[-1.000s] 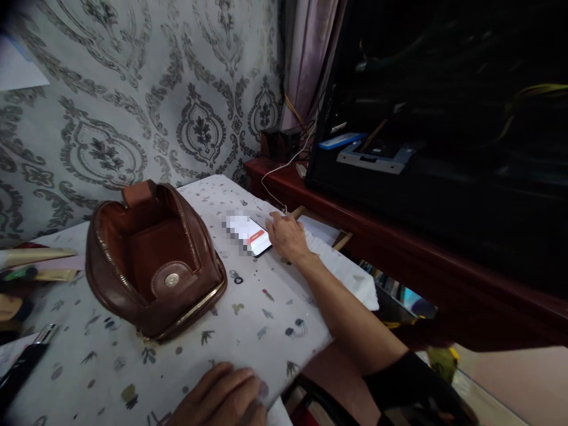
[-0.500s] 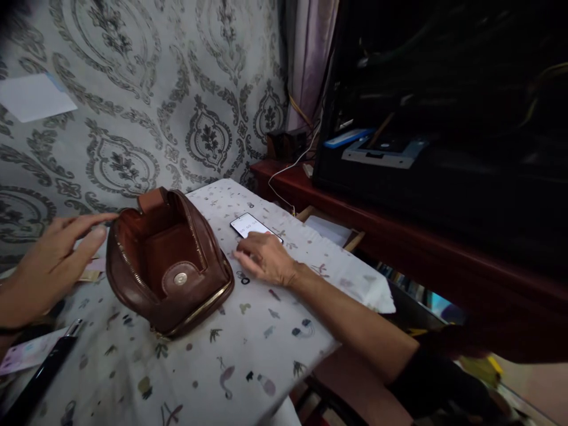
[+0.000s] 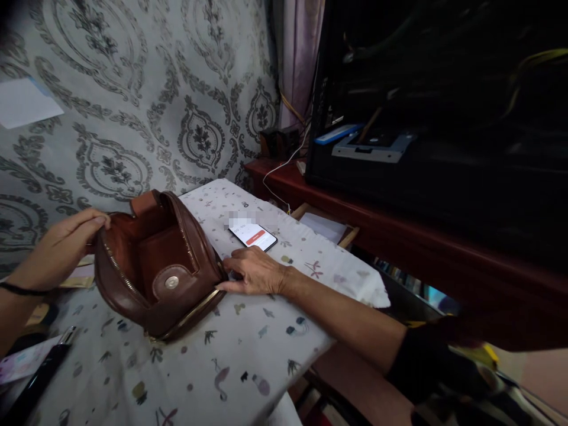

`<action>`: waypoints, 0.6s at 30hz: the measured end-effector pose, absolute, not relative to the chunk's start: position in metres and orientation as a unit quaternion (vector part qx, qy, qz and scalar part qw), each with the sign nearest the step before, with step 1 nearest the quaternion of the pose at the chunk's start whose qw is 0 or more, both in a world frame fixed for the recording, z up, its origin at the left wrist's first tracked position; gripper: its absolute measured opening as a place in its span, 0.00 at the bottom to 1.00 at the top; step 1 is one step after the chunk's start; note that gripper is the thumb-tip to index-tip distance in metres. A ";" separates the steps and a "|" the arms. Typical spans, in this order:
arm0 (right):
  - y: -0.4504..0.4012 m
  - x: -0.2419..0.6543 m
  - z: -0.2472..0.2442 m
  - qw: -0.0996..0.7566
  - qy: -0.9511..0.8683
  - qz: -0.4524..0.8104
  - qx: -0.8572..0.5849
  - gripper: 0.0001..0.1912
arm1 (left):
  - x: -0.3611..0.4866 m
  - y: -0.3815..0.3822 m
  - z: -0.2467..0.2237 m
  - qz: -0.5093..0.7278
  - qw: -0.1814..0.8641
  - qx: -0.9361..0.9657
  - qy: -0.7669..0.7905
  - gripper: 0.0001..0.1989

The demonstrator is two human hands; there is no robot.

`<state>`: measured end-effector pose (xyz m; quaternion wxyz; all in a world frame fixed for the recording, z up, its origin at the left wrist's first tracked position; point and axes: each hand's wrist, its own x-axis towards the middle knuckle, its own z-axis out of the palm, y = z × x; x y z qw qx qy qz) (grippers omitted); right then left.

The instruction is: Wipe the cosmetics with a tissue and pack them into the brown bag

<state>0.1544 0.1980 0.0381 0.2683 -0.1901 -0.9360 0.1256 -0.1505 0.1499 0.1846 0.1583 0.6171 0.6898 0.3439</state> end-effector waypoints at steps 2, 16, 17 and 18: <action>0.198 0.155 0.038 0.270 -0.935 0.125 -0.192 0.28 | -0.149 0.148 0.183 0.361 0.147 0.614 0.687 0.11; 0.201 0.153 0.033 0.271 -0.936 0.114 -0.192 0.33 | -0.156 0.142 0.178 0.440 0.037 0.596 0.671 0.10; 0.201 0.153 0.033 0.268 -0.937 0.115 -0.194 0.33 | -0.157 0.141 0.177 0.442 0.031 0.597 0.669 0.10; 0.201 0.153 0.033 0.266 -0.937 0.117 -0.195 0.33 | -0.157 0.140 0.176 0.438 0.027 0.599 0.670 0.10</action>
